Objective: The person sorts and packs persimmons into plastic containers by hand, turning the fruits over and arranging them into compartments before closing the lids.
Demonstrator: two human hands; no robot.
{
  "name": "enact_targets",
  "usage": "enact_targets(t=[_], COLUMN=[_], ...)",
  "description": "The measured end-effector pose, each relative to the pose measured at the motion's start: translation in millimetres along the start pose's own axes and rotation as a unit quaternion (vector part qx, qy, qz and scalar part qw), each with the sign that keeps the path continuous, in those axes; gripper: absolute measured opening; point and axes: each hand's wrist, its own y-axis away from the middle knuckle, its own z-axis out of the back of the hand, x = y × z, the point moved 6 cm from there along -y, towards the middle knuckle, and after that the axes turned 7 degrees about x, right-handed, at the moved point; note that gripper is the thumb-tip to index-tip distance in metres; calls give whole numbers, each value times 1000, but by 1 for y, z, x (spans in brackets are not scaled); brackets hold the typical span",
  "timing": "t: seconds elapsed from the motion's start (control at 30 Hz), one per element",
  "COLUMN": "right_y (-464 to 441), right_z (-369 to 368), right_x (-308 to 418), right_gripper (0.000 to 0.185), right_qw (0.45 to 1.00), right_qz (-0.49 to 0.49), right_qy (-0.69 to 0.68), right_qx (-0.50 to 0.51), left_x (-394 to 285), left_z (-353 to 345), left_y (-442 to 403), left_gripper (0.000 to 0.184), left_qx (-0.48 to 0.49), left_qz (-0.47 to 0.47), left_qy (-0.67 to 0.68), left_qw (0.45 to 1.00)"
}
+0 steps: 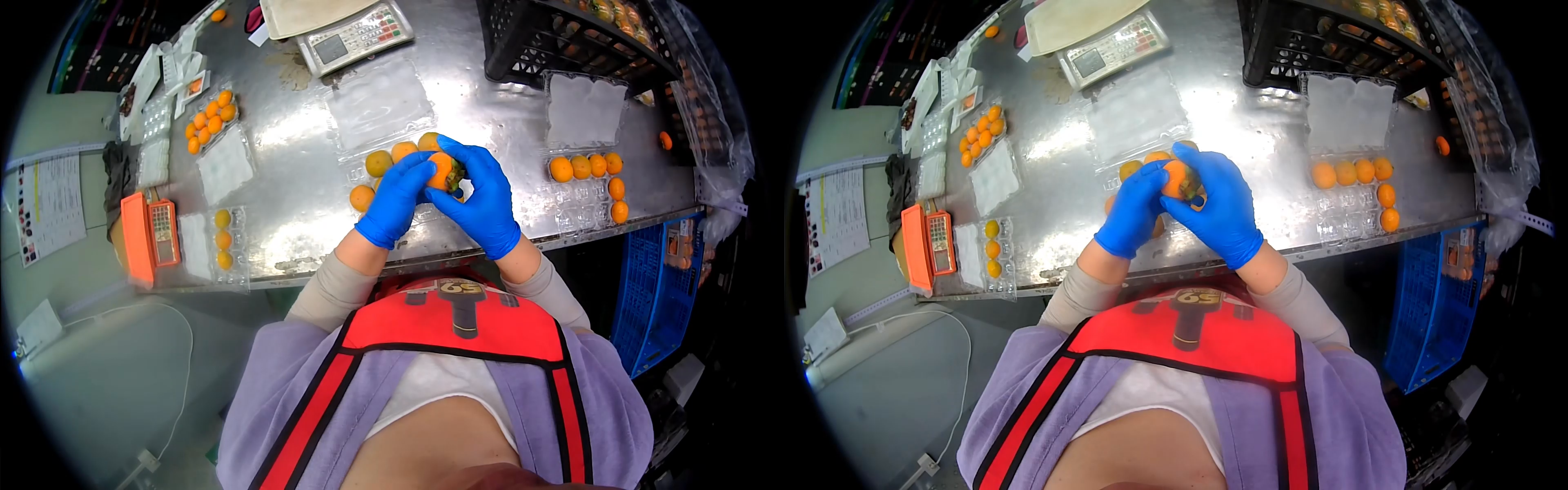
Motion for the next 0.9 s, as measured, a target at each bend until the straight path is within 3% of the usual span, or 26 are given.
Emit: enact_targets(t=[0.1, 0.43, 0.63, 0.67, 0.73, 0.8, 0.83, 0.9], right_y=[1, 6, 14, 16, 24, 39, 44, 52], right_z=[0, 5, 11, 13, 24, 36, 61, 128], right_x=[1, 1, -9, -11, -26, -73, -89, -139], right_gripper=[60, 59, 58, 58, 55, 51, 49, 49], right_qw=[1000, 999, 997, 997, 997, 944, 913, 890], right_qz=[9, 9, 16, -4, -66, -176, -263, -315], right_qy=[14, 45, 77, 74, -16, -272, -304, -318], right_qx=[-4, -10, -22, 5, 39, 58, 73, 90], left_x=[-3, -3, -2, 0, 13, 15, 12, 0], left_z=[0, -9, -16, -17, -19, -19, -20, -10], left_y=[-1, -2, -8, -11, -14, -13, -15, -14], left_gripper=[37, 38, 34, 33, 42, 46, 46, 46], left_qx=[7, 27, 32, 44, 46, 73, 86, 31], left_qz=[-22, -16, -36, -43, 34, 52, 54, 14], left_qy=[-55, -49, -168, -191, -167, -96, -96, -157], left_qw=[998, 998, 985, 980, 984, 991, 990, 987])
